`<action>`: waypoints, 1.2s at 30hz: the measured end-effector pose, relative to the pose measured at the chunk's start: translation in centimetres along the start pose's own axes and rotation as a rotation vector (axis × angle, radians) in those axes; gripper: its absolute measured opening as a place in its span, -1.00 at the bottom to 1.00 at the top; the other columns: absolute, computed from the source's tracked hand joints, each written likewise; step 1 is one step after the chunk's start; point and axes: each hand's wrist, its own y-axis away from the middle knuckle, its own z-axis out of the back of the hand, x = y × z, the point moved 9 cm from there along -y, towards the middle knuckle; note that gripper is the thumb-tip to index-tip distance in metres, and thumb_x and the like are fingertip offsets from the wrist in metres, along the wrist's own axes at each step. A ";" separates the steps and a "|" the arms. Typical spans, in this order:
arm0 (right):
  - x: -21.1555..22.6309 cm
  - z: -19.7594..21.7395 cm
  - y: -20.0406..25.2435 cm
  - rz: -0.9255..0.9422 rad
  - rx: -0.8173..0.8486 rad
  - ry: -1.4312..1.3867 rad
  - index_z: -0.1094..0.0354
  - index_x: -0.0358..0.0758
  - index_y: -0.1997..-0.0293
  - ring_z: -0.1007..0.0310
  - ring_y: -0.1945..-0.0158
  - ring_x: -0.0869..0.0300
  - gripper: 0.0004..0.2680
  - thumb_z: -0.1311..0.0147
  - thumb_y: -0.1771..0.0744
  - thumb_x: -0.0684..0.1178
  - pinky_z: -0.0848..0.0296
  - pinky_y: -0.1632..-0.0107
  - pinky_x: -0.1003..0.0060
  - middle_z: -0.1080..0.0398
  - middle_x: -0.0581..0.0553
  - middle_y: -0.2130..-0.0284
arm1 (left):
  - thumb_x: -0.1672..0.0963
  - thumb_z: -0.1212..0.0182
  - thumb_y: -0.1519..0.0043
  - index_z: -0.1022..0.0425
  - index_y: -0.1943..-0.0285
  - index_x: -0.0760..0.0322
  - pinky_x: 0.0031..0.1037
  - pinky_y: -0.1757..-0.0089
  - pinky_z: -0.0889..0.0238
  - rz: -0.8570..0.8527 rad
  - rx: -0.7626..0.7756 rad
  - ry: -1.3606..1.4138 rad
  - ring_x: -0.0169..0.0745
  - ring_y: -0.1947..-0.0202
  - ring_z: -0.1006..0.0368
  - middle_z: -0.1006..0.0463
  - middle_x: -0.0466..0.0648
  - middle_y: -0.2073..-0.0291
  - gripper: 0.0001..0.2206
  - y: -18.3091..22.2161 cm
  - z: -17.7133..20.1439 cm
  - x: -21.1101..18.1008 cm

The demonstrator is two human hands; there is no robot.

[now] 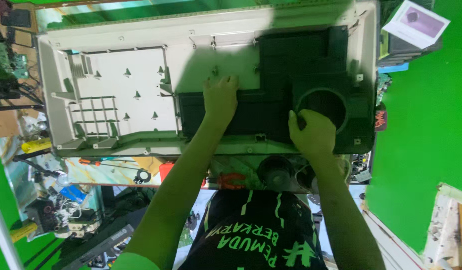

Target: The person uses a screwdriver to remove screws from the interior of an electronic keyboard casing, removes a large black plastic internal component, and then handles small parts near a red storage box on the workbench.

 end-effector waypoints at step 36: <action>-3.3 24.5 28.9 -0.086 -0.696 -0.665 -0.28 -0.40 -0.02 -0.35 0.12 0.37 -0.90 -0.10 -0.43 -0.33 -0.36 -0.05 0.51 -0.38 -0.01 0.13 | 0.27 -0.22 -0.31 -0.49 -0.04 0.42 -0.54 0.28 -0.42 -0.443 -0.134 1.242 -0.43 0.29 -0.52 -0.61 0.01 0.12 -0.85 21.6 26.1 -21.3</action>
